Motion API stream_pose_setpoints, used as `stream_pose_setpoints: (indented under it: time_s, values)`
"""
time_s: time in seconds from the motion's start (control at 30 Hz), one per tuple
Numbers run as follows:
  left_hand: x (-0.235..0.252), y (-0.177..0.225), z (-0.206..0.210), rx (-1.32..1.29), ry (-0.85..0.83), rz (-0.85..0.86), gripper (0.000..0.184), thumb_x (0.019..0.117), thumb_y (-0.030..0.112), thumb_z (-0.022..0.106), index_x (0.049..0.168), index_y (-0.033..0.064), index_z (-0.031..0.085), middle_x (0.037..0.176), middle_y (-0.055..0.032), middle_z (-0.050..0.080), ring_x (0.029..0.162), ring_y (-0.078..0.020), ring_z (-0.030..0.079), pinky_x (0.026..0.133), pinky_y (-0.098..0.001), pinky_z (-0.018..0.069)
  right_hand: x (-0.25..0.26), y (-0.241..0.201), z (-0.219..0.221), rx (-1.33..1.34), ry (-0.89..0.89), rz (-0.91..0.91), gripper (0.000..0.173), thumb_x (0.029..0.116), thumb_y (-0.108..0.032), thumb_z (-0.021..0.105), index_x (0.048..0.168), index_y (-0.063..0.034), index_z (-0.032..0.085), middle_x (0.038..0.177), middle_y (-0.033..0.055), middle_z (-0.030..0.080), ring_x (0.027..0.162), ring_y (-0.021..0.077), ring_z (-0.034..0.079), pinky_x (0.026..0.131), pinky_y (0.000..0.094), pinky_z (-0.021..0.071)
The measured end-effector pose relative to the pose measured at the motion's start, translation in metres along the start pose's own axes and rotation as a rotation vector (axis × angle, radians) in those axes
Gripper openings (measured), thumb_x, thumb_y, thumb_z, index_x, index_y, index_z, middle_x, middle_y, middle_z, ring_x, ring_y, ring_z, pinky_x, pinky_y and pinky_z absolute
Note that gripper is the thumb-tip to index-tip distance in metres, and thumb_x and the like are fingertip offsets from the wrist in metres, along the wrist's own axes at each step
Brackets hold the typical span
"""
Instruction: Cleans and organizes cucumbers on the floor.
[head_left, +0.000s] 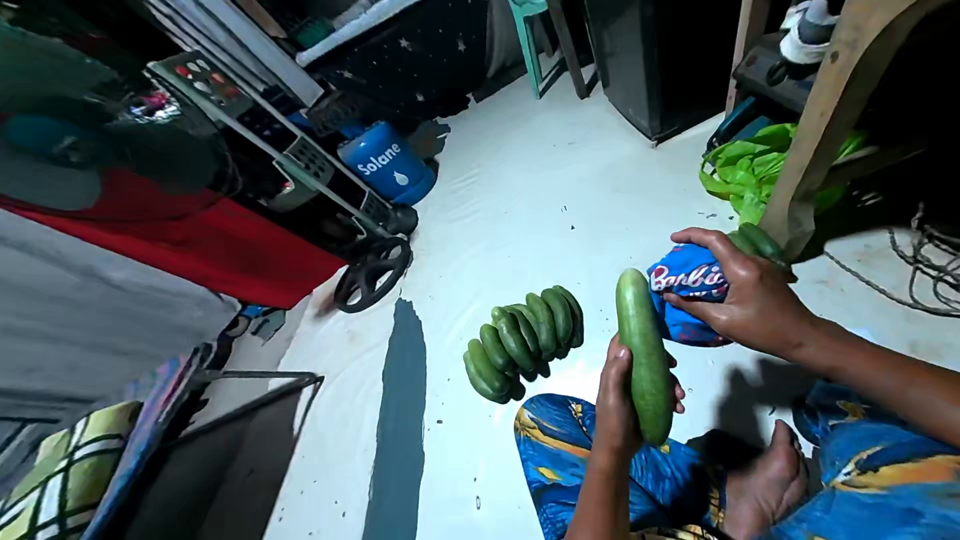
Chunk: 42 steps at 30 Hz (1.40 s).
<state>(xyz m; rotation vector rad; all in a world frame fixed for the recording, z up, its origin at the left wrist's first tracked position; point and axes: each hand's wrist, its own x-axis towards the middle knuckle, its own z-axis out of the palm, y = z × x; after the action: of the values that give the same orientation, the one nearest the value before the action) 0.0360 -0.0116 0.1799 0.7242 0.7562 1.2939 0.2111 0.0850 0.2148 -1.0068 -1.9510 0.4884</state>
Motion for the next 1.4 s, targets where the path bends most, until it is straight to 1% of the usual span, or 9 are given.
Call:
stream_pose_setpoints:
  time_s: [0.23, 0.4, 0.6, 0.73, 0.93, 1.03, 1.1, 1.2, 1.4]
  values:
    - [-0.003, -0.009, 0.003, 0.306, 0.249, 0.206, 0.05, 0.1017, 0.018, 0.041, 0.143, -0.0044, 0.024, 0.097, 0.0027, 0.065, 0.079, -0.0009, 0.068, 0.071, -0.0205, 0.0597, -0.019, -0.01, 0.04, -0.004, -0.071, -0.411, 0.073, 0.0931, -0.057, 0.062, 0.132, 0.0046, 0.059, 0.099, 0.0182, 0.068, 0.083, 0.0283, 0.069, 0.068, 0.0401, 0.0588]
    - [-0.003, -0.013, -0.007, 0.119, 0.248, 0.354, 0.07, 0.0871, 0.036, 0.077, 0.133, 0.0043, 0.035, 0.1, 0.0083, 0.07, 0.089, 0.0012, 0.069, 0.08, -0.02, 0.0594, -0.018, -0.019, 0.042, 0.184, -0.116, -0.472, 0.074, 0.0952, -0.063, 0.055, 0.125, 0.0048, 0.061, 0.099, 0.0162, 0.07, 0.088, 0.0229, 0.07, 0.074, 0.0343, 0.0577]
    - [0.0, -0.011, -0.016, 0.04, 0.202, 0.458, 0.073, 0.0762, 0.058, 0.078, 0.125, 0.0117, 0.049, 0.098, 0.0075, 0.074, 0.09, -0.0015, 0.071, 0.08, -0.0233, 0.0607, -0.019, -0.017, 0.037, 0.448, -0.397, -0.359, 0.066, 0.101, -0.05, 0.048, 0.147, -0.0028, 0.047, 0.153, 0.0255, 0.04, 0.136, 0.0316, 0.049, 0.109, 0.0457, 0.0457]
    - [-0.002, -0.013, -0.013, 0.01, 0.184, 0.416, 0.057, 0.0821, 0.052, 0.076, 0.119, 0.0134, 0.056, 0.096, 0.0074, 0.074, 0.09, -0.0011, 0.071, 0.08, -0.0219, 0.0602, -0.014, -0.021, 0.022, 0.558, -0.606, -0.198, 0.059, 0.1023, -0.027, 0.046, 0.155, -0.0017, 0.037, 0.159, 0.0277, 0.035, 0.14, 0.0289, 0.047, 0.112, 0.0398, 0.0421]
    - [0.005, -0.003, 0.0, 0.193, 0.345, 0.246, 0.041, 0.1092, 0.025, 0.023, 0.139, 0.0019, 0.039, 0.107, 0.0007, 0.066, 0.096, -0.003, 0.067, 0.086, -0.024, 0.0573, -0.014, -0.02, 0.022, 0.536, -0.506, 0.124, 0.047, 0.1026, -0.024, 0.059, 0.144, -0.0043, 0.052, 0.124, 0.0167, 0.066, 0.11, 0.017, 0.067, 0.097, 0.0351, 0.0538]
    - [0.003, 0.004, 0.002, -0.005, 0.302, 0.173, 0.044, 0.11, 0.027, 0.013, 0.117, 0.0053, 0.051, 0.082, -0.0054, 0.072, 0.066, -0.0122, 0.071, 0.058, -0.0264, 0.0604, -0.008, -0.012, 0.015, 0.553, -0.422, 0.169, 0.042, 0.0998, -0.019, 0.062, 0.139, -0.0048, 0.058, 0.114, 0.0111, 0.07, 0.098, 0.0123, 0.069, 0.089, 0.0334, 0.0573]
    - [0.0, 0.004, -0.008, -0.111, 0.124, 0.14, 0.038, 0.1066, 0.034, 0.032, 0.126, 0.0019, 0.041, 0.09, -0.0135, 0.07, 0.061, -0.0181, 0.068, 0.053, -0.0275, 0.0579, -0.005, -0.009, 0.007, 0.508, -0.264, 0.141, 0.04, 0.0968, -0.015, 0.065, 0.135, -0.0043, 0.06, 0.112, 0.0061, 0.071, 0.094, 0.007, 0.069, 0.085, 0.0284, 0.0591]
    - [-0.002, 0.005, -0.015, 0.008, 0.017, 0.21, 0.091, 0.0862, 0.051, 0.074, 0.147, 0.0034, 0.026, 0.097, -0.0087, 0.068, 0.065, -0.0147, 0.068, 0.055, -0.0269, 0.0593, -0.001, -0.008, -0.001, 0.368, -0.032, 0.002, 0.044, 0.0931, -0.016, 0.069, 0.134, -0.0027, 0.06, 0.112, 0.0038, 0.071, 0.096, -0.0008, 0.067, 0.086, 0.0186, 0.0573]
    - [-0.004, 0.004, -0.011, 0.242, 0.015, 0.204, 0.087, 0.0972, 0.063, 0.05, 0.153, 0.0034, 0.02, 0.099, -0.0064, 0.069, 0.069, -0.012, 0.067, 0.057, -0.0251, 0.0572, 0.0, -0.007, 0.004, 0.035, 0.135, -0.365, 0.045, 0.0897, -0.021, 0.072, 0.13, -0.0025, 0.067, 0.113, 0.0176, 0.068, 0.102, 0.0236, 0.067, 0.087, 0.0353, 0.0573]
